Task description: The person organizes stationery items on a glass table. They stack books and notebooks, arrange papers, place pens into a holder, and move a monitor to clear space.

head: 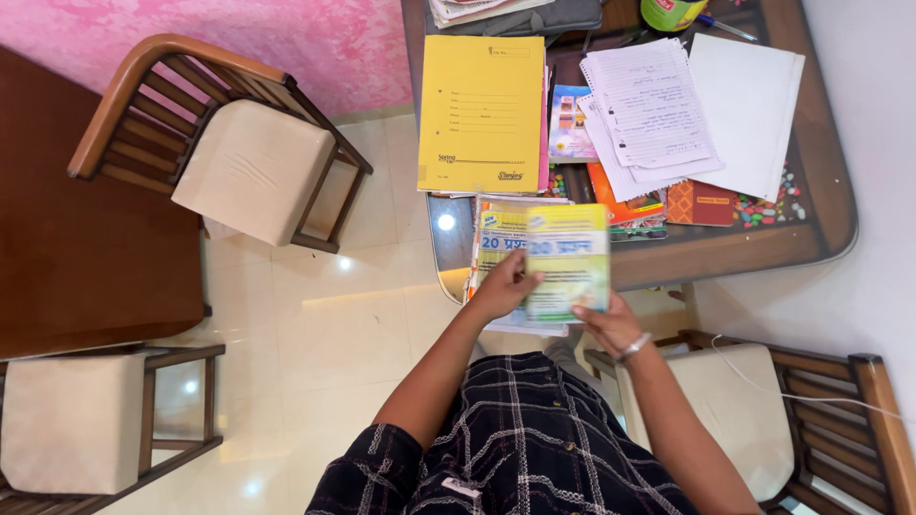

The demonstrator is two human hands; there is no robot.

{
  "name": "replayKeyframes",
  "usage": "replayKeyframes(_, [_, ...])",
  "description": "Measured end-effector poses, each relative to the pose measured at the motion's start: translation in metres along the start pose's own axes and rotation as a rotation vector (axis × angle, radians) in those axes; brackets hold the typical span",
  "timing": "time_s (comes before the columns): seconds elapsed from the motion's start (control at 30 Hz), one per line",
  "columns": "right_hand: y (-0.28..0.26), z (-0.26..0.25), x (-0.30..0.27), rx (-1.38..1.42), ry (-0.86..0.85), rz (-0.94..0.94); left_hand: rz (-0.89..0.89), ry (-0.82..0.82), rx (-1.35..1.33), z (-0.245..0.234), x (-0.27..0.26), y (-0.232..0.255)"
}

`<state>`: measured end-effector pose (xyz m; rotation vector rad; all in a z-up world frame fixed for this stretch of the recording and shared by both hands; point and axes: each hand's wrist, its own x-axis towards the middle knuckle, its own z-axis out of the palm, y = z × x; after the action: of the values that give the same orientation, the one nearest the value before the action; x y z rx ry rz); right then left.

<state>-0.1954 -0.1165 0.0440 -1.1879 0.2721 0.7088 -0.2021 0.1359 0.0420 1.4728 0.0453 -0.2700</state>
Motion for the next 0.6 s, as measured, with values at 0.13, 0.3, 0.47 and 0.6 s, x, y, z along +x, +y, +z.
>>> replayKeyframes(0.13, [0.034, 0.023, 0.034, -0.372, 0.080, -0.020, -0.188, 0.301, 0.310, -0.025, -0.009, 0.010])
replayKeyframes(0.3, [0.072, 0.019, 0.065, -0.760, 0.244, -0.179, -0.219, 0.422, 0.790, -0.040, -0.026, 0.029])
replayKeyframes(0.47, [0.060, 0.029, 0.067, -0.753, 0.178, -0.157, -0.170, 0.525, 0.819, -0.027, -0.023, 0.034])
replayKeyframes(0.6, [0.047, 0.028, 0.067, -0.696, 0.061, -0.071, -0.306, 0.593, 0.791, -0.019, -0.015, 0.021])
